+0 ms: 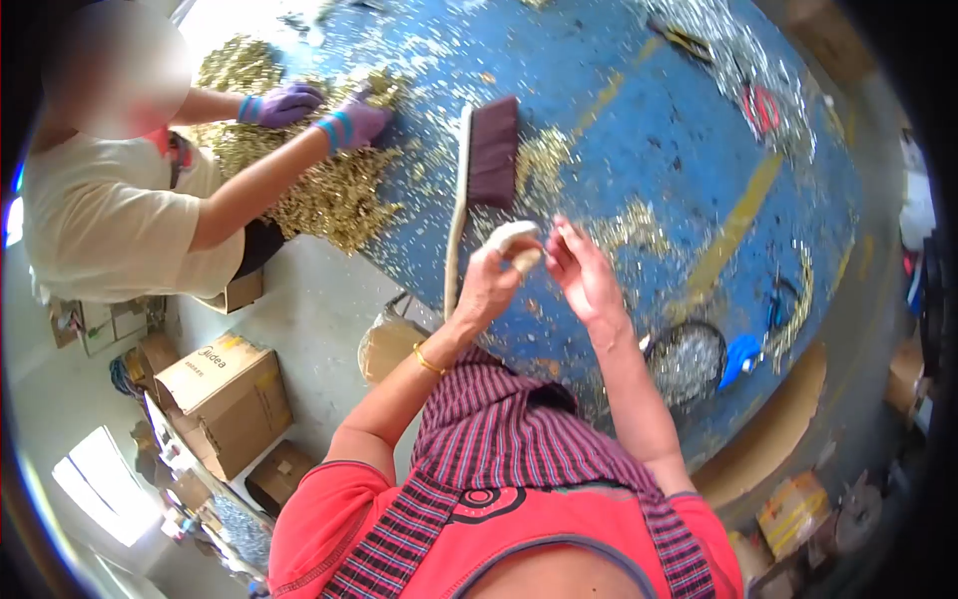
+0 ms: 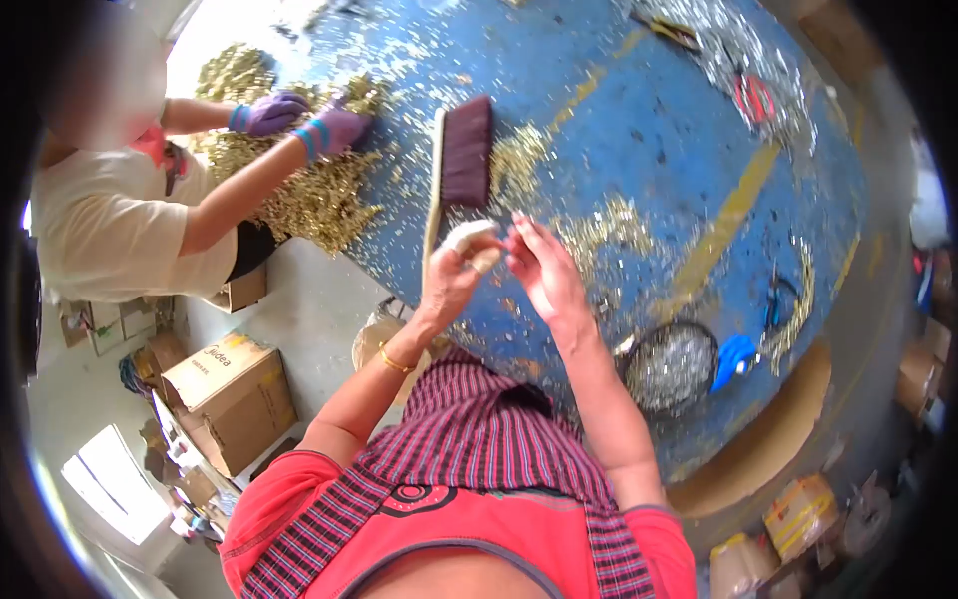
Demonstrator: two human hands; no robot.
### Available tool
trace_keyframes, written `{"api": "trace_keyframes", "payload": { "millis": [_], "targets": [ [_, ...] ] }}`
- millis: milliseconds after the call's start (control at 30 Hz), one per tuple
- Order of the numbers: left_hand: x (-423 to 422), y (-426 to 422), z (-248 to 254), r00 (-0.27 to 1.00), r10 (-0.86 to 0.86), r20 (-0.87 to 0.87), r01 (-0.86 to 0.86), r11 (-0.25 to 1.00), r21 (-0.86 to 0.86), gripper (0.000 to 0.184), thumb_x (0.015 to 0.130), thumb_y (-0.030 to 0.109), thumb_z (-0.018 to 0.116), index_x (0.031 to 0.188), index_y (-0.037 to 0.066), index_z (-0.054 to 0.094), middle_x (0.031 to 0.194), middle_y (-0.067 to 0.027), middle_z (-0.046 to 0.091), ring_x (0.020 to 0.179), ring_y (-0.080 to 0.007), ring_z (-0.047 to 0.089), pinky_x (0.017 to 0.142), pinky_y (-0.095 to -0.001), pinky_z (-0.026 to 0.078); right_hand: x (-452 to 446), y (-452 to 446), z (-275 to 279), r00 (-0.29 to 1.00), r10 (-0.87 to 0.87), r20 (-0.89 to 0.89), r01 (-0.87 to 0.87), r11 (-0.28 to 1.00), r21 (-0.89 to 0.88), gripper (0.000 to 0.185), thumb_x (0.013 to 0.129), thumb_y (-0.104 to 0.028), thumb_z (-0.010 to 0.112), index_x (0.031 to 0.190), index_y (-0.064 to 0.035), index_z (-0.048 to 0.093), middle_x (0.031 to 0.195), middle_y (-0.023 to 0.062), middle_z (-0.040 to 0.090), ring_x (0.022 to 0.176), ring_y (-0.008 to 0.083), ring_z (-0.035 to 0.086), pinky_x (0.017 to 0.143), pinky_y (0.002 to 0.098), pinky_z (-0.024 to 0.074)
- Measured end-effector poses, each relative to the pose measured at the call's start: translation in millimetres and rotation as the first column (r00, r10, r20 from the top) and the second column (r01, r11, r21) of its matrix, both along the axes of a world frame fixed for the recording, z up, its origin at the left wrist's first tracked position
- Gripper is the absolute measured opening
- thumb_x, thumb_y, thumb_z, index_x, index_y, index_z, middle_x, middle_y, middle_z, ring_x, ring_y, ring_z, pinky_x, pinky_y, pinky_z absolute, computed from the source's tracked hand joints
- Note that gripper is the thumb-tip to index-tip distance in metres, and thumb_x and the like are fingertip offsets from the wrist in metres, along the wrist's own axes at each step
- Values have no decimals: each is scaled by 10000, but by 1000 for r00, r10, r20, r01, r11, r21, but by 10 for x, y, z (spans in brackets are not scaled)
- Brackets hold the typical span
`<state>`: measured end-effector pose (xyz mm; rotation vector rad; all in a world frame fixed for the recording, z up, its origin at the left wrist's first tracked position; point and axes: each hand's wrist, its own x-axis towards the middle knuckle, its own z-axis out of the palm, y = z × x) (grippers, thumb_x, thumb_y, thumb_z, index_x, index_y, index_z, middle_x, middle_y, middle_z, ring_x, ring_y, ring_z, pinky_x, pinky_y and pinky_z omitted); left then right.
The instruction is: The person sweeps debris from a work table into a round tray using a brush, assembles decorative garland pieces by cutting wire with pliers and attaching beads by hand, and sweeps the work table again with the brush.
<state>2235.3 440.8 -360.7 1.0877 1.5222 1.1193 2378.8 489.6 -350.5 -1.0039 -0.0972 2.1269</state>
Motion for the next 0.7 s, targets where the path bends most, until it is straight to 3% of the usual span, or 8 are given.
{"api": "trace_keyframes", "payload": {
  "millis": [100,167,200,300,433,567,667,700],
  "targets": [
    [120,-124,-28,996,58,69,-56,998,-36,252,804,84,613,1046,25,571,880,-84,639,811,-129,596,696,-266,471,108,-13,128,989,-56,-138,53,998,-25,227,865,-93,560,1090,-72,582,1032,71,624,923,150,613,727,248,521],
    [79,-258,-33,946,-146,-291,108,984,-144,237,772,84,616,1000,39,569,868,-128,590,787,-253,598,672,-335,478,225,-10,131,976,-103,-190,93,994,-60,224,859,-87,567,1082,-66,583,1027,71,624,930,157,612,733,261,530],
    [50,-374,-81,851,-262,-455,196,963,-187,245,754,79,620,990,48,563,874,-134,566,774,-297,586,660,-364,477,266,-2,134,968,-121,-221,106,991,-77,223,857,-84,570,1078,-63,584,1024,71,624,934,161,612,736,267,534],
    [20,-765,-202,739,-418,-528,285,905,-316,372,707,59,651,1056,71,522,955,-133,489,818,-335,562,658,-398,471,383,-8,122,945,-164,-284,133,983,-126,215,851,-78,578,1066,-61,586,1016,70,623,930,162,611,734,273,539],
    [25,-1051,-570,663,-400,-632,232,913,-335,408,700,59,660,1082,55,515,976,-139,470,835,-334,558,688,-394,479,465,-36,110,907,-201,-371,153,976,-153,210,847,-72,585,1057,-64,589,1010,66,620,913,157,608,727,270,539],
    [-29,-1126,-785,684,-382,-622,243,923,-300,335,707,24,636,1029,44,544,955,-127,485,827,-310,563,696,-362,478,475,-59,106,903,-196,-382,171,980,-101,215,842,-68,591,1058,-71,589,1013,63,617,905,153,606,726,269,536],
    [-70,-1129,-822,901,-238,-362,155,957,-244,244,727,3,609,966,31,567,936,-120,506,808,-270,576,704,-327,476,461,-81,122,945,-158,-287,158,987,-23,201,832,-63,604,1032,-79,605,958,53,626,860,134,607,699,253,530],
    [-78,-1126,-879,981,-129,-143,86,958,-272,208,766,-10,602,970,-9,565,945,-58,515,883,-186,602,753,-260,478,459,-119,97,973,-121,-195,129,991,31,186,836,-70,602,1022,-78,610,925,43,629,831,121,607,685,242,523]
  ]
}}
